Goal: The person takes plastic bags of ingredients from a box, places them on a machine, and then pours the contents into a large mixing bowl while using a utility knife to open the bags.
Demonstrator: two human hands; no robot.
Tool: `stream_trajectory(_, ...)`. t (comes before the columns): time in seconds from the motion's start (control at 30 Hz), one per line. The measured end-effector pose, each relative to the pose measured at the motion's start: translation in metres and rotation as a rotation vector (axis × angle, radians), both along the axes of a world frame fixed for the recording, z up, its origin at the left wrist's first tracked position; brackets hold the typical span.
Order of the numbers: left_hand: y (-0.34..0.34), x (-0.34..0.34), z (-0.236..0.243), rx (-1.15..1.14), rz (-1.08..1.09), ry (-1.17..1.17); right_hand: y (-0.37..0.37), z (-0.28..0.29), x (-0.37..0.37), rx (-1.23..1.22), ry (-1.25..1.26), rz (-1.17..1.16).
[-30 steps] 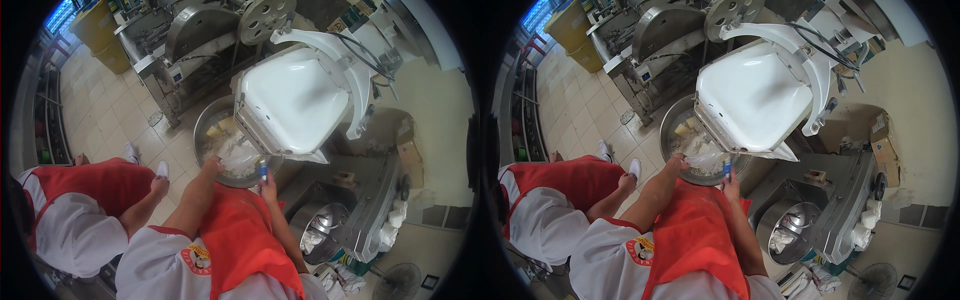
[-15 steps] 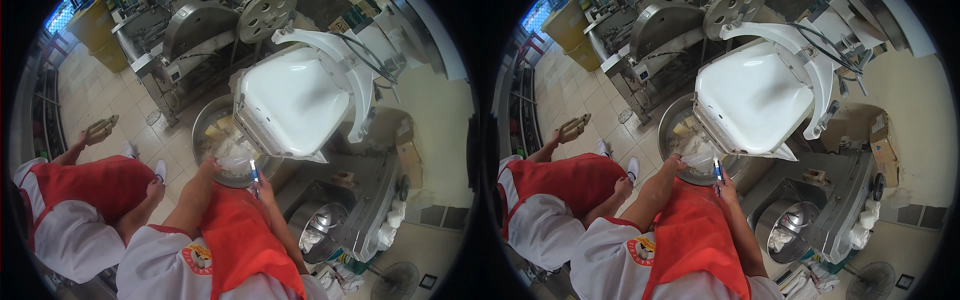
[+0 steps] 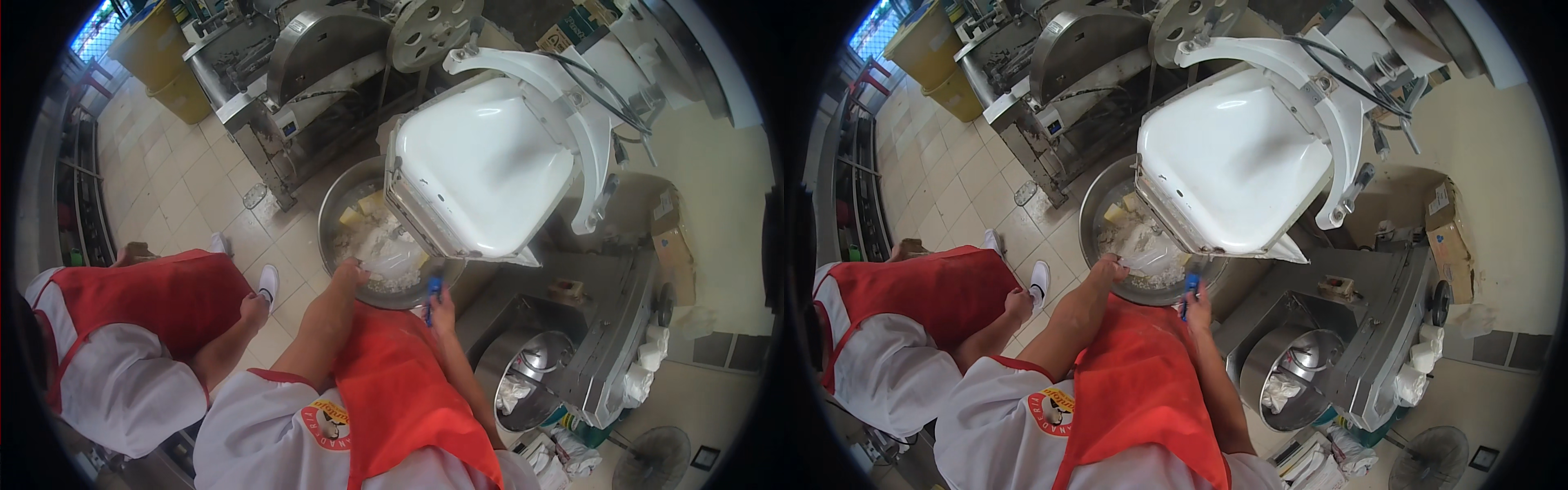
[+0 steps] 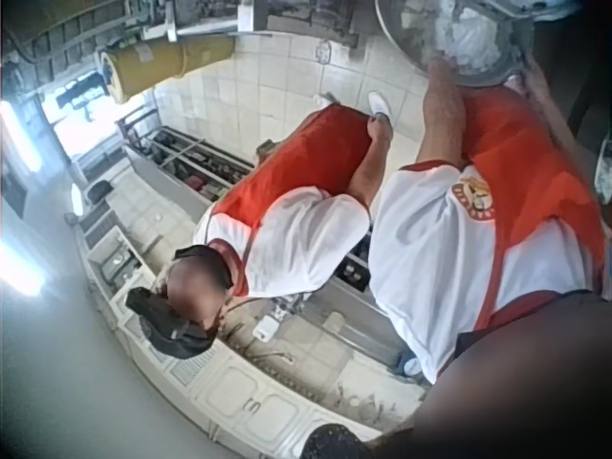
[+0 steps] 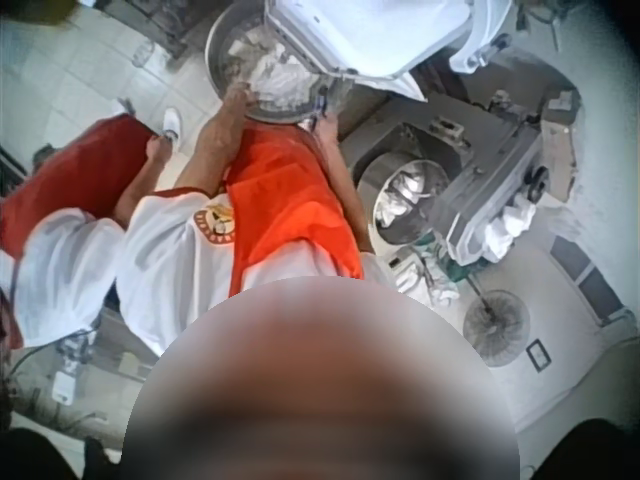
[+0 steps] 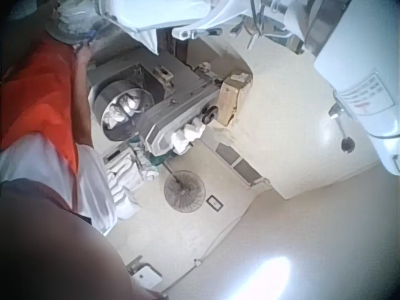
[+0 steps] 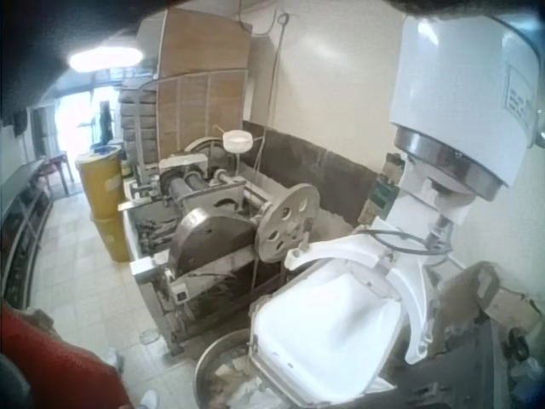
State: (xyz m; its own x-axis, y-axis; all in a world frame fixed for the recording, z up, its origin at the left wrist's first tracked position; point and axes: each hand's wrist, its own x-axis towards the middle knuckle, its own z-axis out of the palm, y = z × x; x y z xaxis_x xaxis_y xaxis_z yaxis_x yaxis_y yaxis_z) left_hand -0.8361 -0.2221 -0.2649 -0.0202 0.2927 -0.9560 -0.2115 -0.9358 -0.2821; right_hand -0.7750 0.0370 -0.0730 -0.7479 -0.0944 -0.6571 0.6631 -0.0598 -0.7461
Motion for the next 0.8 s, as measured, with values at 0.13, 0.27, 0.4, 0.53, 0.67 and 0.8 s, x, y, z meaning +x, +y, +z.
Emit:
stream_trajectory(0.13,-0.002,0.01,-0.009,-0.037,-0.059,0.183,0.006,-0.01,0.001,-0.118,-0.062,0.049)
stream_trajectory(0.27,-0.012,0.03,-0.059,-0.111,-0.176,0.327,-0.009,-0.011,0.006,-0.059,-0.087,-0.178)
stream_trajectory(0.4,-0.018,0.038,-0.119,-0.25,-0.455,0.49,-0.003,0.001,0.01,-0.113,-0.112,0.375)
stream_trajectory(0.53,-0.02,0.032,-0.15,-0.877,-1.167,0.904,0.01,-0.006,0.006,-0.054,-0.09,-0.176)
stream_trajectory(0.67,-0.034,0.007,-0.116,-0.061,-0.581,0.38,0.019,-0.008,0.001,-0.077,-0.04,-0.342)
stream_trajectory(0.8,-0.03,0.014,-0.087,-0.134,-0.503,0.409,0.011,-0.002,-0.001,-0.033,0.038,-0.119)
